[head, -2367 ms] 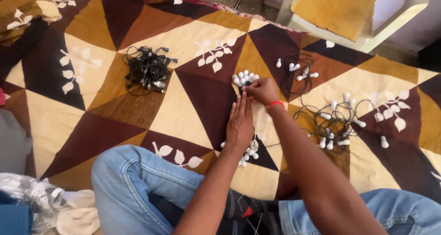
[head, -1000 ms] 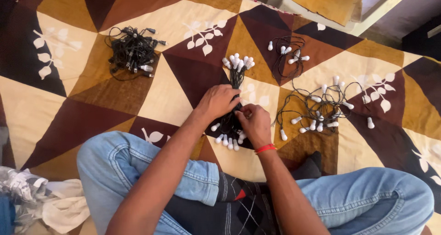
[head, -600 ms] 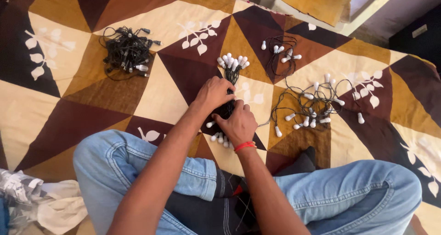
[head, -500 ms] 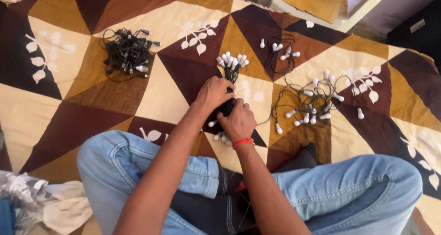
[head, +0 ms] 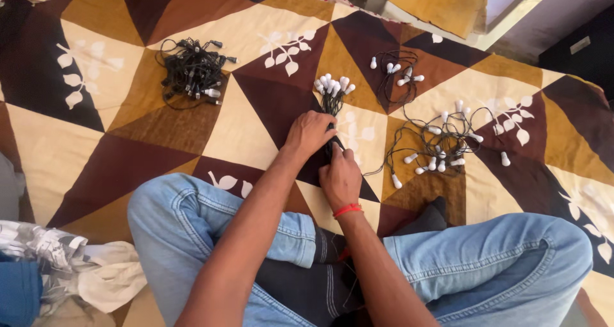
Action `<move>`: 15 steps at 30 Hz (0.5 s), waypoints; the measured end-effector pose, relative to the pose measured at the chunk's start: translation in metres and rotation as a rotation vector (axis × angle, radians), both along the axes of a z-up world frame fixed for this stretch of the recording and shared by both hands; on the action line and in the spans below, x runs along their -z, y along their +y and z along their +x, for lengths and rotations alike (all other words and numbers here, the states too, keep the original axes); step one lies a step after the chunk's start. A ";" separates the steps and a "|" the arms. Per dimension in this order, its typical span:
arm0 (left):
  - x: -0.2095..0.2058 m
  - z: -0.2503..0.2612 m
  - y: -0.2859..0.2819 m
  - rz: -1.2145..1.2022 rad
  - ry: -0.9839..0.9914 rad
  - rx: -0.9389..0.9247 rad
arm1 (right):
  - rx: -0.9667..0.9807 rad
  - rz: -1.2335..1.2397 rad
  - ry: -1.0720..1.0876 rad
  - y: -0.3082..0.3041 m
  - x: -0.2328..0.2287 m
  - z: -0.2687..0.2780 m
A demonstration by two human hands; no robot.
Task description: The person sits cross-legged on a patterned rug and untangles a string of white LED lights by hand. They separate the wires and bulbs, organizing the string into a neat bundle on the floor.
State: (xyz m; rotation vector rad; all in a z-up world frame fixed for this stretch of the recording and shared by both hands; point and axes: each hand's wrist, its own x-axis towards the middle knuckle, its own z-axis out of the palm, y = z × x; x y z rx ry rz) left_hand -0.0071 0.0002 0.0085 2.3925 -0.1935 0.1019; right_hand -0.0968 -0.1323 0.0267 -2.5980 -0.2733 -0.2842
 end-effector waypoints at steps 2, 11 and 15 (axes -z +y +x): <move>-0.004 -0.012 -0.001 0.068 -0.047 -0.018 | -0.010 0.010 -0.012 0.001 -0.004 -0.003; 0.013 0.018 -0.018 0.292 -0.250 -0.052 | -0.004 -0.069 -0.021 0.004 -0.005 -0.002; 0.025 0.026 -0.021 0.330 -0.231 -0.056 | -0.022 -0.137 0.035 0.006 -0.011 -0.004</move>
